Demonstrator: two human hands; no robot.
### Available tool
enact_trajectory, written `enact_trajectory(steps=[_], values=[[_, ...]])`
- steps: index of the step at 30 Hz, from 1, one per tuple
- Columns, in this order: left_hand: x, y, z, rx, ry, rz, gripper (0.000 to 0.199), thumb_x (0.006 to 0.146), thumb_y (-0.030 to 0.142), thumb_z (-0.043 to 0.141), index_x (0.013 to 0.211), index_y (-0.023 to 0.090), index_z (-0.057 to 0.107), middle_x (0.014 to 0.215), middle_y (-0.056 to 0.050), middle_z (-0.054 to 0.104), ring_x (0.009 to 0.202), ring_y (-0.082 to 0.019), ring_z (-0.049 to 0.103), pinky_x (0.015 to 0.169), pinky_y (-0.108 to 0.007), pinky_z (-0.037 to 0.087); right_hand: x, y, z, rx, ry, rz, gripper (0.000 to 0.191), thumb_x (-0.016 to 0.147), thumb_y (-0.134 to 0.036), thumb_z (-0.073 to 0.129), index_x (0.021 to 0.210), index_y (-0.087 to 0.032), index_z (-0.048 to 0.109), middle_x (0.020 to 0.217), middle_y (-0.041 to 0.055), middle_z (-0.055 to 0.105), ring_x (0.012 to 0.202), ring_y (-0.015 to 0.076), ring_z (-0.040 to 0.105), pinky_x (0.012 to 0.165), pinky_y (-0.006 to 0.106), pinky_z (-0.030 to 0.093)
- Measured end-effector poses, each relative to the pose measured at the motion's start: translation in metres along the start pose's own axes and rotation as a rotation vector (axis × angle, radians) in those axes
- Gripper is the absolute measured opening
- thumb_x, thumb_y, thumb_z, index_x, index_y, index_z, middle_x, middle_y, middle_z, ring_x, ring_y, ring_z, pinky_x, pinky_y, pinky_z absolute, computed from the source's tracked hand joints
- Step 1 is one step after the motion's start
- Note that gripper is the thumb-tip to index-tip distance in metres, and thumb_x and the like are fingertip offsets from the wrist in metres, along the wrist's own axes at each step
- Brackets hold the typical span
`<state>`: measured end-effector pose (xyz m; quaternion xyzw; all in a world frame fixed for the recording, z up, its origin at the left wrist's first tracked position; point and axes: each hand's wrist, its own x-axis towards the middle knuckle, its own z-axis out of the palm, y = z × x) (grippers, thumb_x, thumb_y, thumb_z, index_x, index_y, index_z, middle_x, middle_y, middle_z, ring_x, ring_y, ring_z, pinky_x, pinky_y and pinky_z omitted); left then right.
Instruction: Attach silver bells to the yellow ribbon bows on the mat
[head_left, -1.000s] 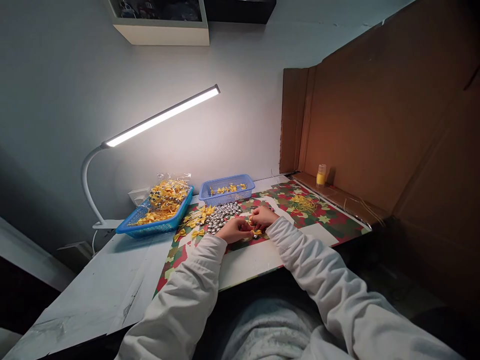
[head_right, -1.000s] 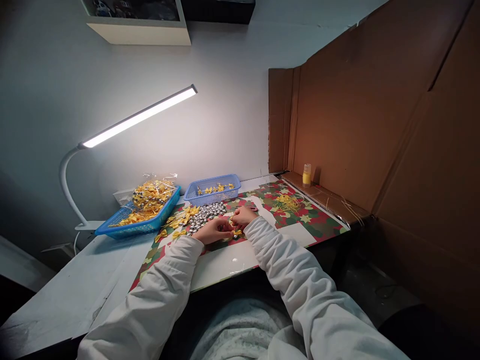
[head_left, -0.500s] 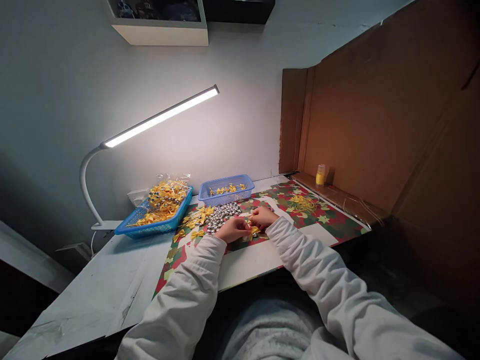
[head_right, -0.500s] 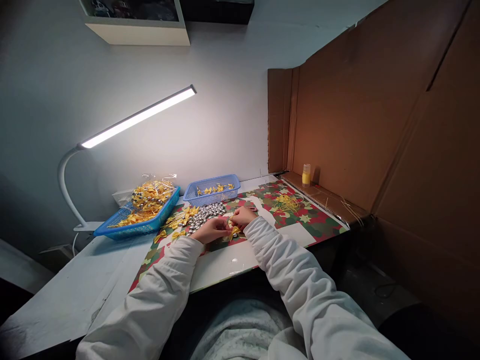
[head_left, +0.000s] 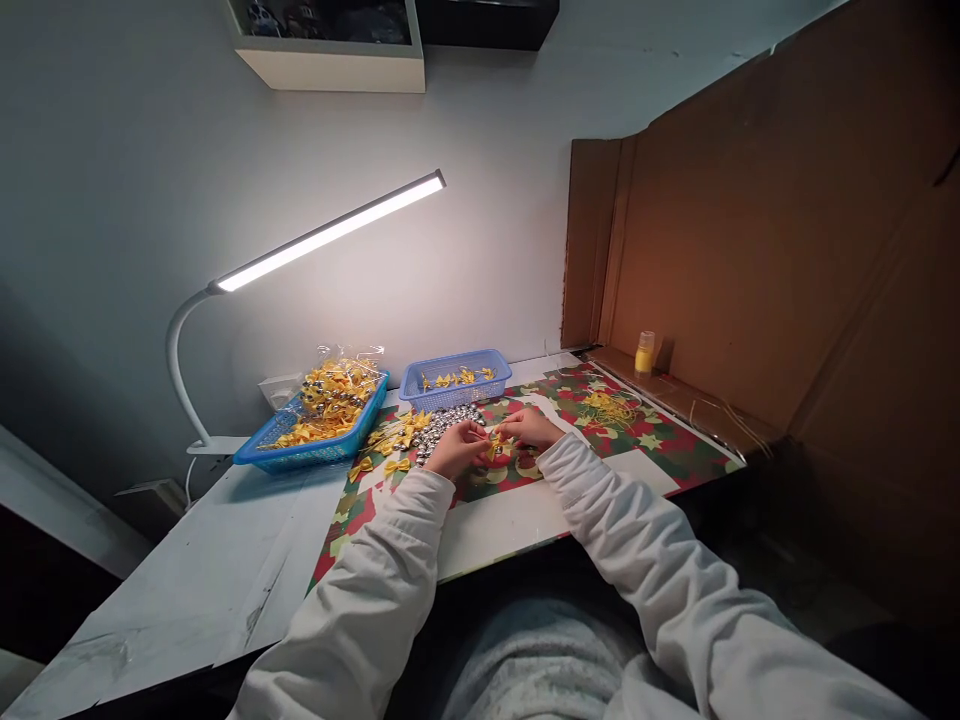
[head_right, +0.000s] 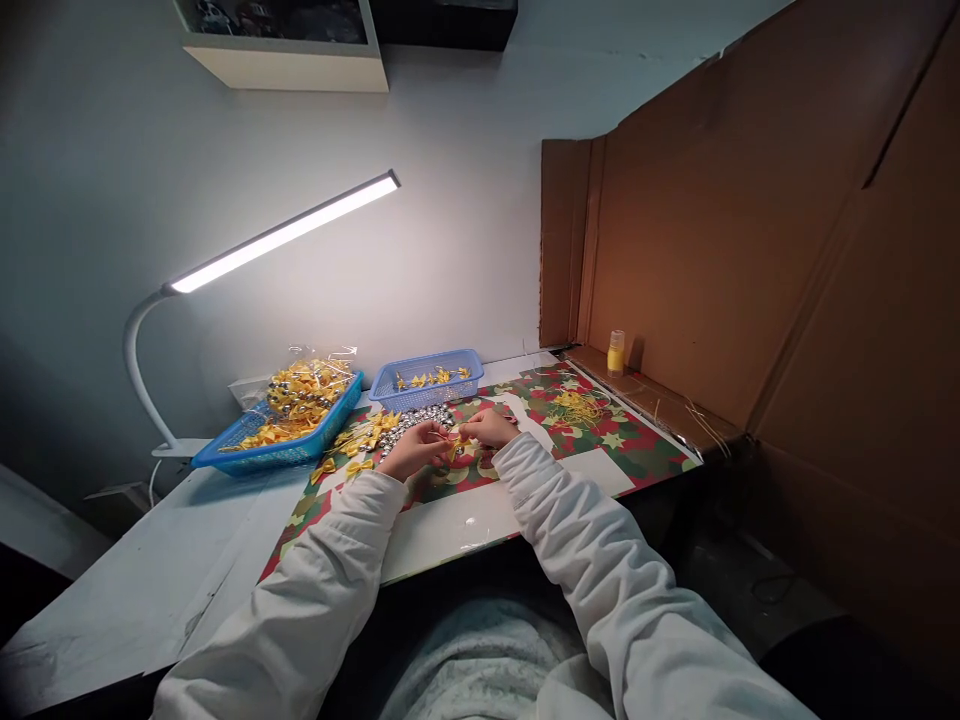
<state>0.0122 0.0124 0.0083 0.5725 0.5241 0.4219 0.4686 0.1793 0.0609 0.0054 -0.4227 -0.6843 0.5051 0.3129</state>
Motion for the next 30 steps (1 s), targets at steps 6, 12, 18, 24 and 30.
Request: enact_trajectory(steps=[6, 12, 18, 24, 30], values=[[-0.004, 0.007, 0.003, -0.164, 0.010, -0.065, 0.040, 0.052, 0.024, 0.082, 0.072, 0.016, 0.049, 0.056, 0.002, 0.064, 0.048, -0.013, 0.062, 0.048, -0.024, 0.052, -0.003, -0.005, 0.005, -0.002, 0.031, 0.007, 0.019, 0.066, -0.014, 0.059, 0.046, -0.014, 0.062, 0.049, -0.0002, 0.059, 0.051, 0.0089, 0.050, 0.051, 0.020, 0.038], [-0.003, 0.006, 0.002, -0.207, 0.024, -0.026, 0.041, 0.051, 0.028, 0.083, 0.071, 0.015, 0.050, 0.057, 0.002, 0.063, 0.050, -0.012, 0.062, 0.051, -0.024, 0.053, -0.009, -0.013, 0.008, 0.023, 0.092, -0.011, 0.021, 0.064, -0.012, 0.059, 0.043, -0.014, 0.058, 0.043, -0.0017, 0.055, 0.045, 0.0078, 0.046, 0.049, 0.020, 0.037], [-0.001, 0.004, 0.001, -0.238, 0.068, -0.021, 0.038, 0.049, 0.023, 0.083, 0.070, 0.015, 0.053, 0.058, 0.002, 0.062, 0.056, -0.012, 0.063, 0.055, -0.023, 0.052, -0.003, -0.005, 0.010, -0.018, 0.147, -0.090, 0.019, 0.063, -0.017, 0.062, 0.045, -0.014, 0.057, 0.045, -0.0014, 0.055, 0.046, 0.0082, 0.046, 0.048, 0.021, 0.034], [-0.004, 0.005, 0.005, -0.241, 0.073, 0.030, 0.044, 0.043, 0.026, 0.085, 0.070, 0.014, 0.054, 0.060, 0.001, 0.063, 0.059, -0.013, 0.063, 0.056, -0.023, 0.051, 0.001, 0.003, 0.012, -0.055, 0.179, -0.156, 0.017, 0.062, -0.018, 0.059, 0.046, -0.014, 0.057, 0.046, -0.0014, 0.055, 0.047, 0.0081, 0.045, 0.047, 0.021, 0.033], [-0.002, 0.002, 0.007, -0.238, 0.101, 0.071, 0.050, 0.038, 0.035, 0.086, 0.068, 0.015, 0.051, 0.057, 0.003, 0.060, 0.055, -0.012, 0.061, 0.051, -0.022, 0.048, -0.001, 0.000, 0.014, -0.092, 0.196, -0.179, 0.017, 0.062, -0.020, 0.059, 0.046, -0.014, 0.057, 0.046, -0.0016, 0.054, 0.047, 0.0079, 0.043, 0.046, 0.021, 0.032]])
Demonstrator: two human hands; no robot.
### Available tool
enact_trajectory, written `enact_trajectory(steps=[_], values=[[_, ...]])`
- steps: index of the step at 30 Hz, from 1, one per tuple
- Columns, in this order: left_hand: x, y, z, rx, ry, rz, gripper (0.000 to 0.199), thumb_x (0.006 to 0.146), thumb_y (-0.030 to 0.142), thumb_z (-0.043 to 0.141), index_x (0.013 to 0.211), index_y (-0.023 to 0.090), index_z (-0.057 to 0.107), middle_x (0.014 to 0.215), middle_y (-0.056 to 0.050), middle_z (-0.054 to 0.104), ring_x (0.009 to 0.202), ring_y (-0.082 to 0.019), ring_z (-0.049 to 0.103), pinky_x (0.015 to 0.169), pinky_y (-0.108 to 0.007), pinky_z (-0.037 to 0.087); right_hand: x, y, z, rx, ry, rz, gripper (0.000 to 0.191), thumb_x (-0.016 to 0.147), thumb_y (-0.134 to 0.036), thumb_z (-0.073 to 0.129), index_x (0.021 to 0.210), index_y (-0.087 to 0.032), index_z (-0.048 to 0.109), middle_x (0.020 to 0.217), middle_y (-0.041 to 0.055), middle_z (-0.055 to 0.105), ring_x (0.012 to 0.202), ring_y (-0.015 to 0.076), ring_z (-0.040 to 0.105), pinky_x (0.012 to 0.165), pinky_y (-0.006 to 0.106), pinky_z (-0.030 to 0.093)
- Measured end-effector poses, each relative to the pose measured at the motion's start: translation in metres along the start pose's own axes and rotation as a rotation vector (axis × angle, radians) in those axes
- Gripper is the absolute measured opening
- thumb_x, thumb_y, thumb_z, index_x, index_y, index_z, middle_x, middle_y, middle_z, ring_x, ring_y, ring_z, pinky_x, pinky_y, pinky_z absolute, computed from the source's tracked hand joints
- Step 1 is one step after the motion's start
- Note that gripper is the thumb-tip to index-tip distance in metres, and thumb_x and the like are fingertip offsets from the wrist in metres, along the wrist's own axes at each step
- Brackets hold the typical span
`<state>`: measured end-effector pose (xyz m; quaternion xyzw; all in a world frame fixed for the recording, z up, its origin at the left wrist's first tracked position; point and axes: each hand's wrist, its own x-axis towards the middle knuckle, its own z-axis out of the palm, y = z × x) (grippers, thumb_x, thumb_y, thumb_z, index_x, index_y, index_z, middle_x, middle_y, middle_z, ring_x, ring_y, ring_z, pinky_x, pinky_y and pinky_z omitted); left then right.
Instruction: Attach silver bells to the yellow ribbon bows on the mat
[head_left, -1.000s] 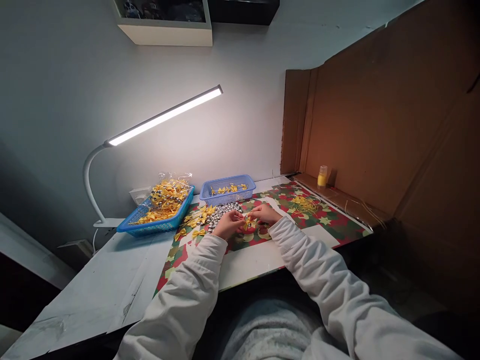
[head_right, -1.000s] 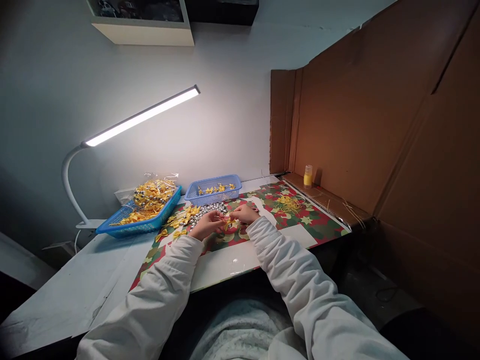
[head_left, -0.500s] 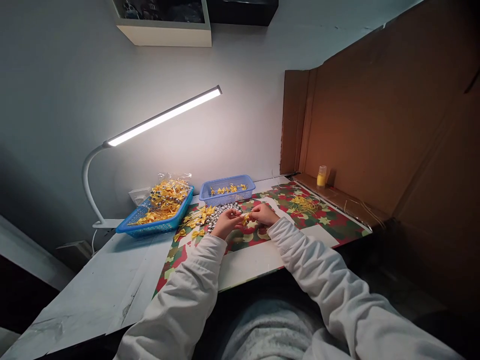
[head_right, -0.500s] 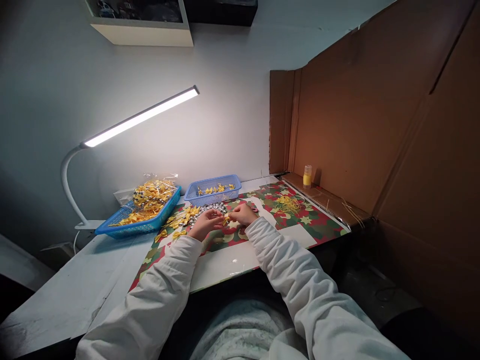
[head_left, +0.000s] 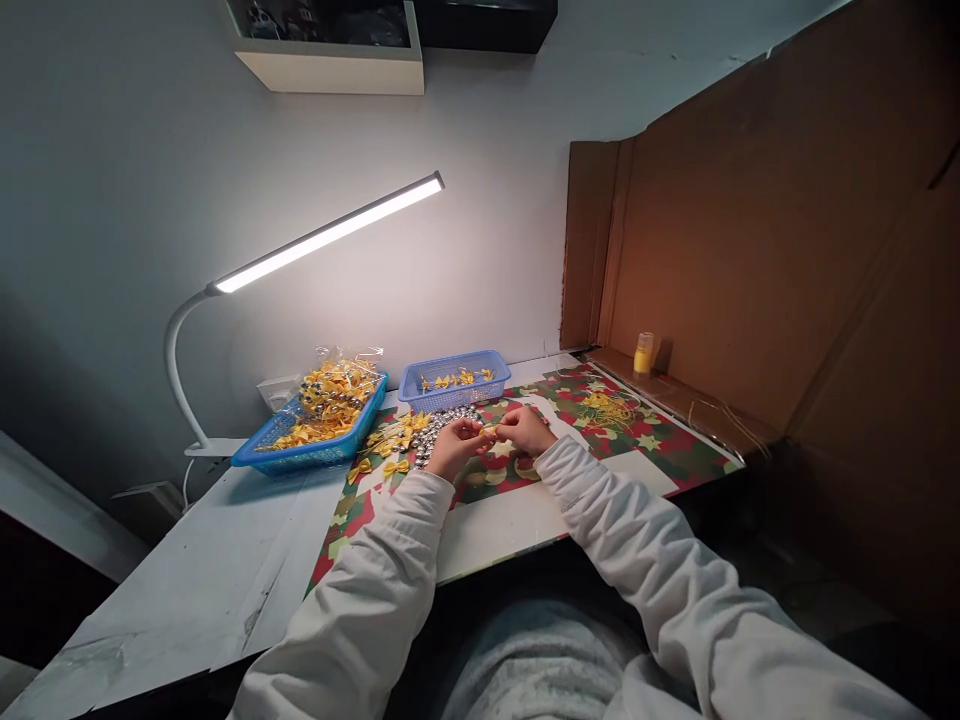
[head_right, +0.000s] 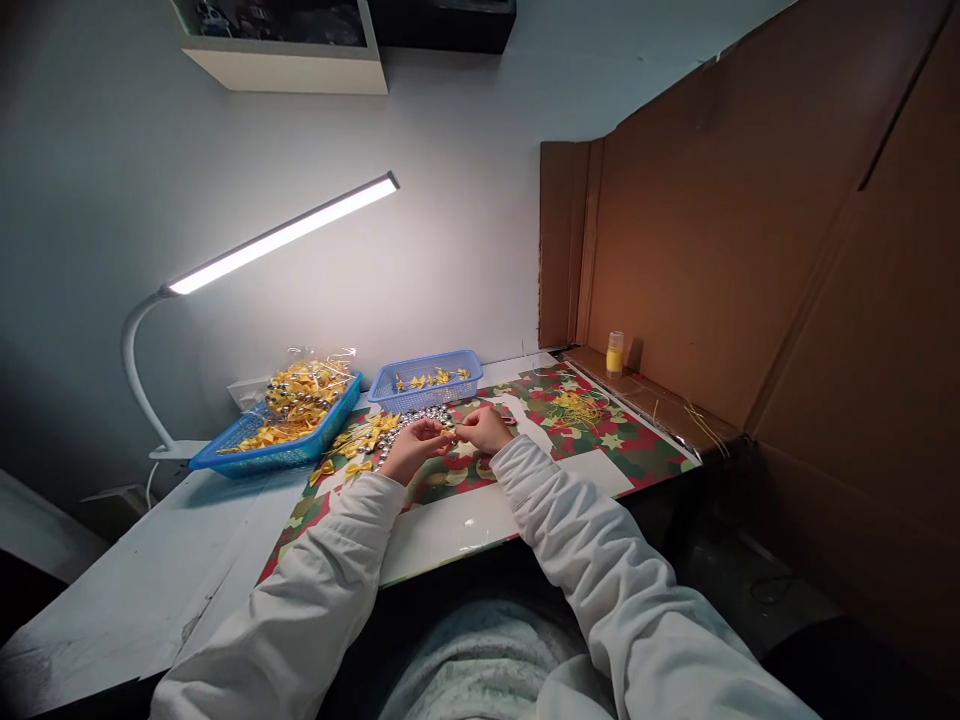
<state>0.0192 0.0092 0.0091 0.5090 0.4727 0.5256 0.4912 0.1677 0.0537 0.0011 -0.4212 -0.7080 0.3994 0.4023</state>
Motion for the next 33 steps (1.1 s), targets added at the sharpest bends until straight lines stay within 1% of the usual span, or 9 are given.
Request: enact_trajectory(steps=[6, 12, 14, 16, 18, 19, 22, 25, 33], values=[[0.003, -0.002, -0.001, -0.014, 0.051, -0.018, 0.048, 0.037, 0.026, 0.086, 0.067, 0.015, 0.051, 0.052, 0.003, 0.059, 0.050, -0.012, 0.059, 0.051, -0.023, 0.048, -0.002, -0.005, 0.001, -0.030, -0.001, 0.001, 0.018, 0.063, -0.019, 0.060, 0.046, -0.014, 0.057, 0.046, -0.0015, 0.054, 0.048, 0.0081, 0.044, 0.049, 0.021, 0.033], [0.004, -0.004, -0.004, -0.043, 0.092, -0.001, 0.045, 0.038, 0.022, 0.084, 0.065, 0.016, 0.048, 0.047, 0.004, 0.057, 0.045, -0.010, 0.056, 0.048, -0.021, 0.045, -0.008, -0.007, 0.003, -0.186, 0.148, -0.041, 0.030, 0.065, -0.030, 0.065, 0.041, -0.015, 0.054, 0.042, -0.0017, 0.049, 0.047, 0.0086, 0.042, 0.050, 0.023, 0.031], [0.004, -0.004, -0.004, -0.041, 0.100, -0.001, 0.045, 0.037, 0.021, 0.084, 0.064, 0.016, 0.047, 0.046, 0.004, 0.057, 0.044, -0.009, 0.055, 0.047, -0.020, 0.043, -0.010, -0.007, 0.004, -0.136, 0.074, -0.101, 0.028, 0.069, -0.033, 0.062, 0.049, -0.014, 0.062, 0.046, -0.0006, 0.052, 0.049, 0.0095, 0.043, 0.051, 0.024, 0.032], [0.003, -0.004, -0.003, -0.026, 0.104, -0.008, 0.045, 0.037, 0.020, 0.083, 0.063, 0.015, 0.048, 0.046, 0.004, 0.057, 0.044, -0.009, 0.055, 0.046, -0.020, 0.043, -0.010, -0.007, 0.006, -0.086, 0.007, -0.147, 0.021, 0.073, -0.031, 0.058, 0.070, -0.014, 0.071, 0.054, 0.0005, 0.059, 0.051, 0.0106, 0.046, 0.052, 0.023, 0.034], [0.002, -0.003, -0.002, -0.006, 0.102, -0.034, 0.044, 0.037, 0.020, 0.083, 0.063, 0.015, 0.048, 0.048, 0.004, 0.058, 0.046, -0.010, 0.056, 0.046, -0.019, 0.043, -0.011, -0.007, 0.008, -0.141, 0.038, -0.150, 0.023, 0.074, -0.024, 0.055, 0.086, -0.016, 0.073, 0.062, 0.0020, 0.064, 0.053, 0.0115, 0.048, 0.054, 0.024, 0.035], [0.002, -0.002, -0.002, 0.007, 0.101, -0.052, 0.044, 0.037, 0.019, 0.083, 0.063, 0.015, 0.048, 0.048, 0.003, 0.058, 0.046, -0.010, 0.057, 0.046, -0.019, 0.043, -0.011, -0.007, 0.008, -0.204, 0.079, -0.135, 0.024, 0.074, -0.021, 0.053, 0.086, -0.016, 0.073, 0.064, 0.0031, 0.065, 0.054, 0.0120, 0.049, 0.055, 0.024, 0.035], [0.000, 0.000, -0.001, 0.056, 0.086, -0.099, 0.042, 0.037, 0.016, 0.082, 0.063, 0.016, 0.049, 0.048, 0.003, 0.059, 0.045, -0.009, 0.056, 0.045, -0.019, 0.043, -0.011, -0.007, 0.008, -0.404, 0.159, -0.085, 0.020, 0.071, -0.017, 0.053, 0.070, -0.016, 0.072, 0.065, 0.0065, 0.067, 0.057, 0.0139, 0.050, 0.055, 0.026, 0.032], [-0.002, 0.001, -0.001, 0.087, 0.042, -0.132, 0.039, 0.040, 0.013, 0.080, 0.062, 0.016, 0.048, 0.048, 0.003, 0.058, 0.043, -0.009, 0.054, 0.044, -0.019, 0.043, -0.012, -0.007, 0.008, -0.499, 0.174, -0.037, 0.021, 0.070, -0.021, 0.054, 0.053, -0.016, 0.066, 0.055, 0.0063, 0.062, 0.052, 0.0134, 0.045, 0.051, 0.026, 0.027], [-0.001, -0.002, -0.002, 0.106, 0.009, -0.168, 0.038, 0.040, 0.010, 0.079, 0.060, 0.016, 0.047, 0.049, 0.004, 0.057, 0.044, -0.009, 0.054, 0.043, -0.018, 0.042, -0.009, 0.000, 0.008, -0.403, 0.092, -0.035, 0.033, 0.069, -0.024, 0.050, 0.038, -0.017, 0.044, 0.038, -0.0023, 0.037, 0.044, 0.0084, 0.029, 0.048, 0.026, 0.021]])
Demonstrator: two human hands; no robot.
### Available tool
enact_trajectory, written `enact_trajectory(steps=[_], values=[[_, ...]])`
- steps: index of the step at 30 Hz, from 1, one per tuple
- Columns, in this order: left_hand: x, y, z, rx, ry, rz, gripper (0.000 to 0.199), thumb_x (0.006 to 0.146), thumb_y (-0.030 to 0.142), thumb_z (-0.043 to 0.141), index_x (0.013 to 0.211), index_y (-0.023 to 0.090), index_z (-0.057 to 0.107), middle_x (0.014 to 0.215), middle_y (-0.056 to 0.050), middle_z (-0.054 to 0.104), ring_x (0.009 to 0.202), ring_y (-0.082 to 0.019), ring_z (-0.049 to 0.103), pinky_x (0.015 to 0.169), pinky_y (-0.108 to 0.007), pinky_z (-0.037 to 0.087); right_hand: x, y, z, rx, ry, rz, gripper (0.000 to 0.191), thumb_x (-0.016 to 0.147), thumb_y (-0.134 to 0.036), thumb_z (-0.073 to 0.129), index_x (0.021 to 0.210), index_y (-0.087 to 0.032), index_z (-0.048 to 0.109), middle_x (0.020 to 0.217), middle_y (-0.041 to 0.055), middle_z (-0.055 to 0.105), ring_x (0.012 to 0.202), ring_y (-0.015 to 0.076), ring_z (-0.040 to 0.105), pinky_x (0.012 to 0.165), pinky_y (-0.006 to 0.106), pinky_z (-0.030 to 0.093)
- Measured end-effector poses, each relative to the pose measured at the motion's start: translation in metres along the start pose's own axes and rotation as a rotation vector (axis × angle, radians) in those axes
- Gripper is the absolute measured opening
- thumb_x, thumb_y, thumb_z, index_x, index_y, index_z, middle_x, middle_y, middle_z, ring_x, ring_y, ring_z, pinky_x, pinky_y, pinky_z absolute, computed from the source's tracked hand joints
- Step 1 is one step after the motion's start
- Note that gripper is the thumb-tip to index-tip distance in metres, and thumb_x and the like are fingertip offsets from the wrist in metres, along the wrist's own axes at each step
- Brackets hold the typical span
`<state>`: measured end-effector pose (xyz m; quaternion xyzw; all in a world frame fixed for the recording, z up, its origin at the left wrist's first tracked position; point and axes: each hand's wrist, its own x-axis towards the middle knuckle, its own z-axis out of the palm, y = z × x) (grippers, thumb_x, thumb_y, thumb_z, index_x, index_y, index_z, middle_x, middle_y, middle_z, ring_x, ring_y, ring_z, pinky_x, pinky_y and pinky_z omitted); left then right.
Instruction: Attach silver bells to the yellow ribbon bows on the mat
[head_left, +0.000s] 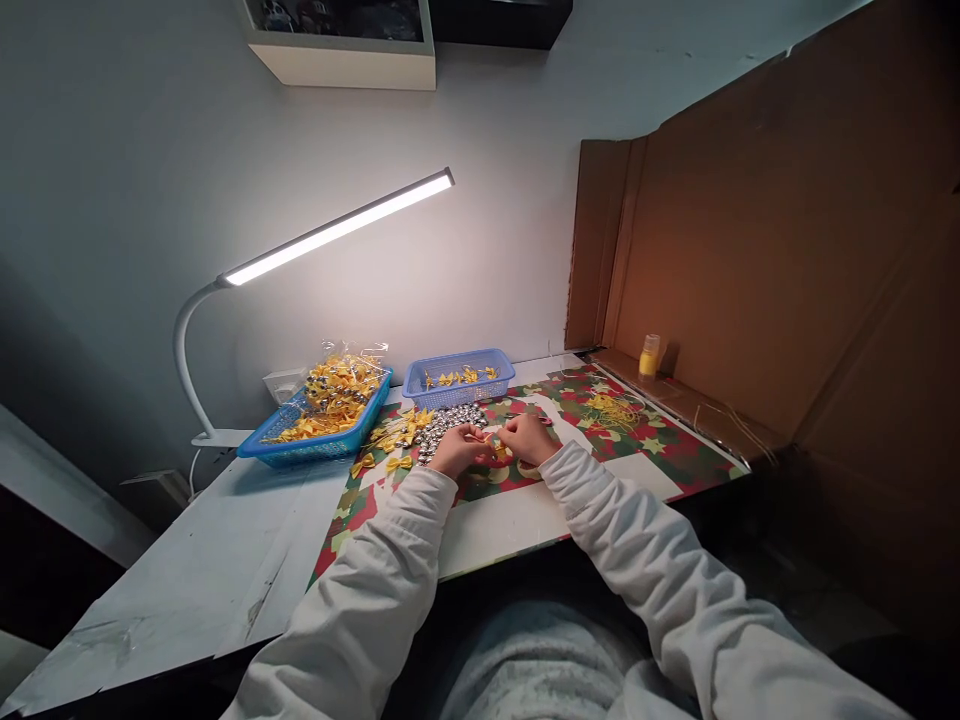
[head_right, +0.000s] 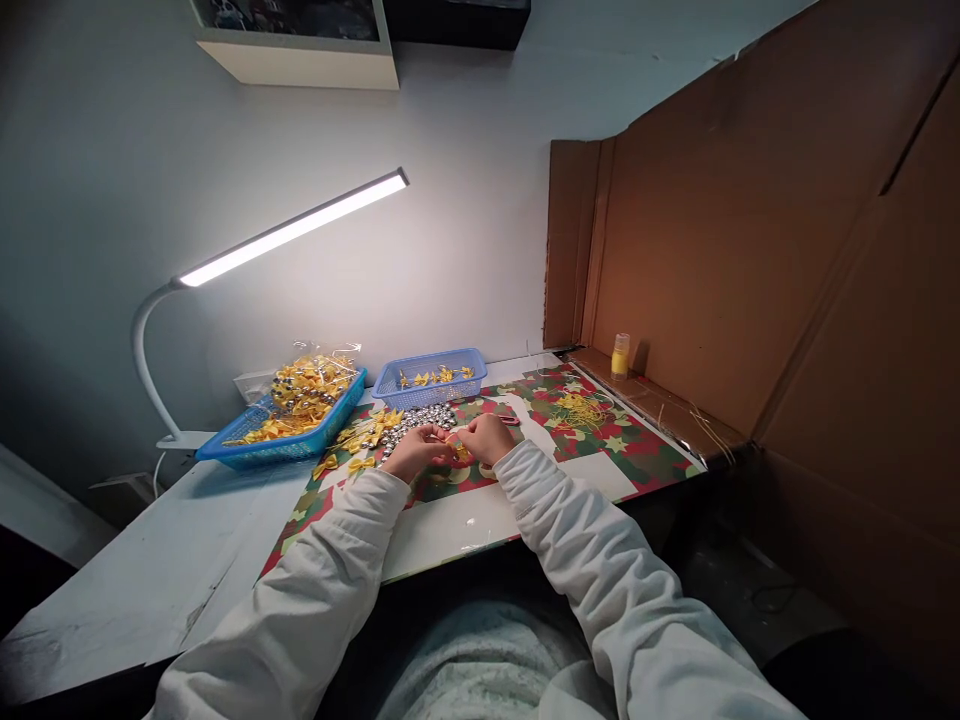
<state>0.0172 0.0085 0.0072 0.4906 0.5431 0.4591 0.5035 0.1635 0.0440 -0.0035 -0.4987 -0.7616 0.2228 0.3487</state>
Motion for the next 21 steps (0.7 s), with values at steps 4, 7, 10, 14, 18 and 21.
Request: enact_trajectory(steps=[4, 7, 10, 14, 18, 21], values=[[0.002, -0.002, -0.001, -0.002, -0.031, -0.006, 0.039, 0.039, 0.012, 0.080, 0.061, 0.016, 0.048, 0.049, 0.004, 0.057, 0.045, -0.009, 0.056, 0.044, -0.018, 0.042, -0.001, -0.001, 0.000, 0.034, -0.065, 0.031, 0.035, 0.069, -0.027, 0.052, 0.037, -0.016, 0.043, 0.037, -0.0046, 0.029, 0.044, 0.0075, 0.025, 0.046, 0.026, 0.019], [0.003, -0.003, -0.001, -0.003, -0.050, 0.001, 0.040, 0.040, 0.014, 0.081, 0.062, 0.016, 0.048, 0.049, 0.004, 0.056, 0.045, -0.009, 0.056, 0.044, -0.018, 0.042, -0.002, -0.002, 0.000, 0.117, -0.120, 0.046, 0.032, 0.068, -0.027, 0.055, 0.039, -0.015, 0.050, 0.038, -0.0041, 0.034, 0.046, 0.0076, 0.030, 0.046, 0.024, 0.021], [0.003, -0.003, -0.001, -0.002, -0.049, -0.001, 0.042, 0.039, 0.015, 0.082, 0.062, 0.016, 0.046, 0.049, 0.005, 0.056, 0.044, -0.008, 0.055, 0.044, -0.018, 0.042, -0.001, 0.000, 0.001, 0.279, -0.183, 0.073, 0.018, 0.064, -0.023, 0.060, 0.049, -0.013, 0.060, 0.046, -0.0021, 0.049, 0.051, 0.0087, 0.040, 0.049, 0.022, 0.028], [0.001, -0.001, -0.001, -0.018, -0.029, 0.014, 0.043, 0.040, 0.016, 0.082, 0.061, 0.017, 0.044, 0.047, 0.006, 0.054, 0.046, -0.009, 0.056, 0.045, -0.018, 0.042, 0.003, 0.002, 0.002, 0.450, -0.209, 0.135, 0.015, 0.064, -0.024, 0.061, 0.054, -0.013, 0.060, 0.051, -0.0017, 0.053, 0.053, 0.0091, 0.043, 0.053, 0.022, 0.033], [0.000, 0.001, -0.001, -0.022, -0.027, 0.010, 0.041, 0.043, 0.016, 0.080, 0.061, 0.017, 0.043, 0.050, 0.003, 0.059, 0.051, -0.012, 0.060, 0.047, -0.019, 0.043, 0.003, -0.004, -0.001, 0.669, -0.233, 0.170, 0.015, 0.069, -0.028, 0.058, 0.063, -0.015, 0.057, 0.057, -0.0030, 0.050, 0.053, 0.0079, 0.040, 0.051, 0.021, 0.032], [0.002, -0.002, -0.002, -0.007, -0.014, 0.008, 0.036, 0.044, 0.014, 0.076, 0.061, 0.017, 0.045, 0.052, 0.002, 0.060, 0.052, -0.013, 0.060, 0.047, -0.019, 0.043, 0.002, -0.011, -0.007, 0.815, -0.260, 0.121, 0.015, 0.071, -0.032, 0.060, 0.070, -0.017, 0.056, 0.067, -0.0021, 0.051, 0.058, 0.0077, 0.042, 0.053, 0.019, 0.033]])
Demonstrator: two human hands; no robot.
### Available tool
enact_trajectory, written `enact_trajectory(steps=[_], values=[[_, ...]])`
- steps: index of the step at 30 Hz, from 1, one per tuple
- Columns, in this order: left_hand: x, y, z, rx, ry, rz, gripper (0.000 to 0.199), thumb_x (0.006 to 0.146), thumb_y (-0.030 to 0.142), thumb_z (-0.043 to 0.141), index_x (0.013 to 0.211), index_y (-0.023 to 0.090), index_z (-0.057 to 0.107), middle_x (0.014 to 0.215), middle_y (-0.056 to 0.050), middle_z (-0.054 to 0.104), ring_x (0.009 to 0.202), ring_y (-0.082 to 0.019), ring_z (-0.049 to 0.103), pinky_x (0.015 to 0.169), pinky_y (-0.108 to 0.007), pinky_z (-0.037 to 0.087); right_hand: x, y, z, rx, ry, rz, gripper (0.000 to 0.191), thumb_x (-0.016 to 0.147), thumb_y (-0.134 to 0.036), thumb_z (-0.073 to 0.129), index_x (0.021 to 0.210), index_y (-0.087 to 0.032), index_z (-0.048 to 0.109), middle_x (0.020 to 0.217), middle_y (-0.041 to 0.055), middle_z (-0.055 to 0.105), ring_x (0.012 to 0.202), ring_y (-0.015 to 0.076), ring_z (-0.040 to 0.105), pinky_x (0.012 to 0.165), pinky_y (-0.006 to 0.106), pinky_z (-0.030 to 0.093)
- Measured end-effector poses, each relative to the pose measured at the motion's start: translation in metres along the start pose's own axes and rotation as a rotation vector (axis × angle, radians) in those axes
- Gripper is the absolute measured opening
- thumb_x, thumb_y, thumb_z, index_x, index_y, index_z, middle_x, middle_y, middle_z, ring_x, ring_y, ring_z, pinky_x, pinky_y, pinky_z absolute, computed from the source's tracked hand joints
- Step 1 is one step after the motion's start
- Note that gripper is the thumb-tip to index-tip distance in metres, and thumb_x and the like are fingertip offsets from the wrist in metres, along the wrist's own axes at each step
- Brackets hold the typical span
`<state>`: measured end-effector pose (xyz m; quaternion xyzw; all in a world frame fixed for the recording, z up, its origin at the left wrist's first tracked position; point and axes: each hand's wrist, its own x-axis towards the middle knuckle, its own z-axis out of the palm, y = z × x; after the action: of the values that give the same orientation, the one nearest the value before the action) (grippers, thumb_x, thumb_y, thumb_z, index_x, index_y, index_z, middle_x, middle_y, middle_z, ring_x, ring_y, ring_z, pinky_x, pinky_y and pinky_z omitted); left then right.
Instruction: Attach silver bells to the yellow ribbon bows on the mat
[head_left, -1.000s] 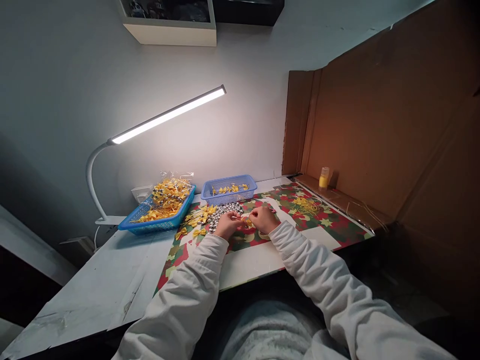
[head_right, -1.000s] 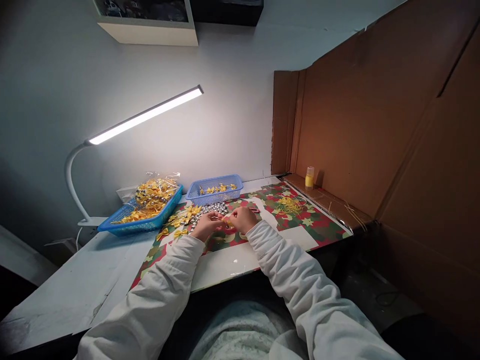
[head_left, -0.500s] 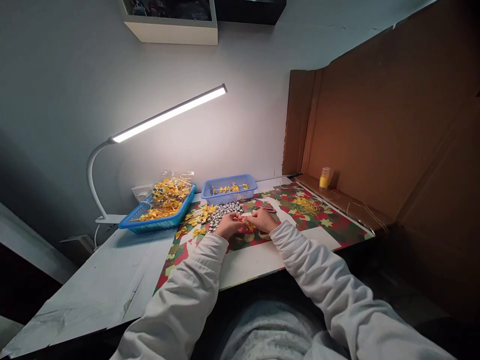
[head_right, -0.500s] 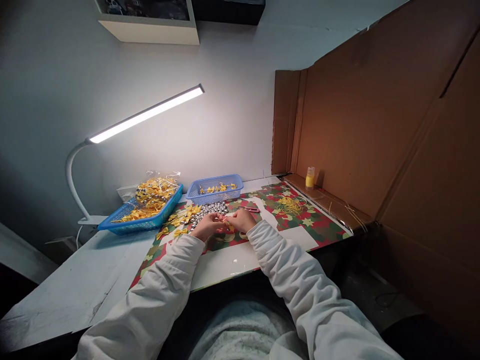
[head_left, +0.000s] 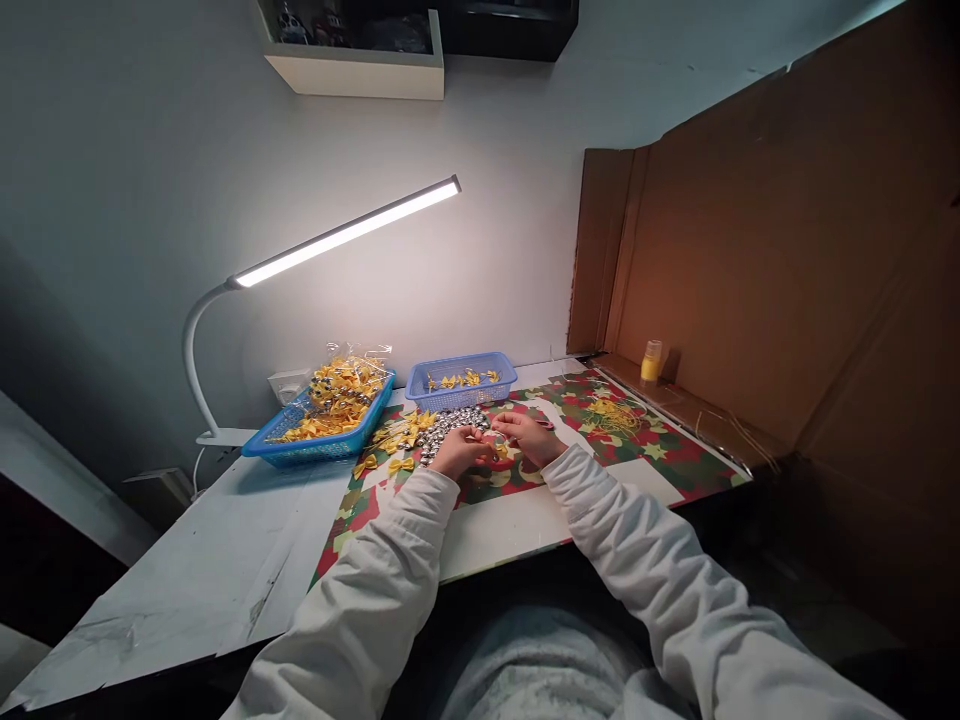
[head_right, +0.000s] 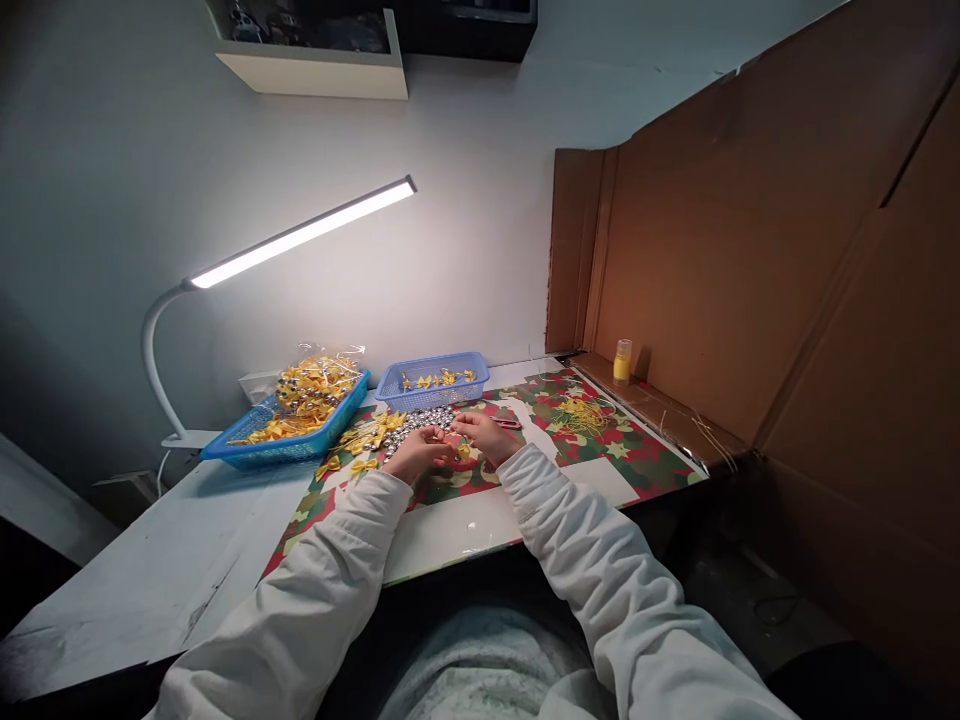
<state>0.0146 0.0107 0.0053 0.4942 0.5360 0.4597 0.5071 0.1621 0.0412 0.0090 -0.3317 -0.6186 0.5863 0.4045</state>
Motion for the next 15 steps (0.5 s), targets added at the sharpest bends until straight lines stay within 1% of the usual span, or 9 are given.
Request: enact_trajectory(steps=[3, 5, 7, 9, 11, 15], values=[[0.004, -0.004, -0.002, 0.017, 0.045, 0.057, 0.031, 0.045, 0.014, 0.074, 0.060, 0.017, 0.047, 0.052, 0.003, 0.059, 0.048, -0.010, 0.057, 0.043, -0.018, 0.039, -0.004, -0.009, -0.002, 0.104, -0.072, -0.096, 0.022, 0.069, -0.038, 0.064, 0.073, -0.018, 0.055, 0.077, -0.0011, 0.051, 0.067, 0.0083, 0.045, 0.059, 0.018, 0.037], [0.007, -0.006, -0.003, 0.015, 0.059, 0.098, 0.030, 0.045, 0.015, 0.074, 0.057, 0.017, 0.046, 0.051, 0.004, 0.057, 0.046, -0.009, 0.054, 0.042, -0.017, 0.037, -0.007, -0.016, -0.005, 0.149, -0.119, -0.144, 0.029, 0.068, -0.043, 0.067, 0.075, -0.018, 0.054, 0.079, -0.0011, 0.051, 0.071, 0.0089, 0.047, 0.064, 0.020, 0.038], [0.008, -0.007, -0.003, -0.003, 0.053, 0.129, 0.030, 0.045, 0.015, 0.074, 0.057, 0.017, 0.046, 0.049, 0.005, 0.055, 0.046, -0.009, 0.053, 0.043, -0.018, 0.037, -0.010, -0.023, -0.008, 0.157, -0.139, -0.183, 0.034, 0.068, -0.048, 0.067, 0.077, -0.018, 0.054, 0.080, -0.0009, 0.053, 0.074, 0.0099, 0.049, 0.069, 0.021, 0.039], [0.009, -0.007, -0.003, -0.030, 0.040, 0.153, 0.030, 0.045, 0.015, 0.073, 0.058, 0.017, 0.045, 0.050, 0.005, 0.054, 0.047, -0.009, 0.053, 0.045, -0.018, 0.039, -0.011, -0.030, -0.009, 0.148, -0.142, -0.214, 0.036, 0.068, -0.050, 0.068, 0.078, -0.019, 0.054, 0.077, -0.0015, 0.054, 0.075, 0.0105, 0.050, 0.073, 0.024, 0.040], [0.008, -0.006, -0.002, -0.054, 0.023, 0.179, 0.030, 0.045, 0.014, 0.072, 0.058, 0.016, 0.044, 0.050, 0.006, 0.053, 0.046, -0.008, 0.052, 0.046, -0.018, 0.039, -0.013, -0.036, -0.009, 0.161, -0.131, -0.243, 0.037, 0.066, -0.051, 0.069, 0.076, -0.019, 0.053, 0.073, -0.0028, 0.052, 0.071, 0.0101, 0.050, 0.074, 0.025, 0.041], [0.004, -0.002, 0.001, -0.087, -0.002, 0.211, 0.030, 0.046, 0.013, 0.070, 0.058, 0.017, 0.042, 0.048, 0.008, 0.049, 0.046, -0.007, 0.049, 0.048, -0.019, 0.039, -0.014, -0.047, -0.002, 0.201, -0.073, -0.308, 0.034, 0.066, -0.049, 0.070, 0.073, -0.019, 0.053, 0.068, -0.0043, 0.049, 0.063, 0.0086, 0.046, 0.068, 0.025, 0.040]])
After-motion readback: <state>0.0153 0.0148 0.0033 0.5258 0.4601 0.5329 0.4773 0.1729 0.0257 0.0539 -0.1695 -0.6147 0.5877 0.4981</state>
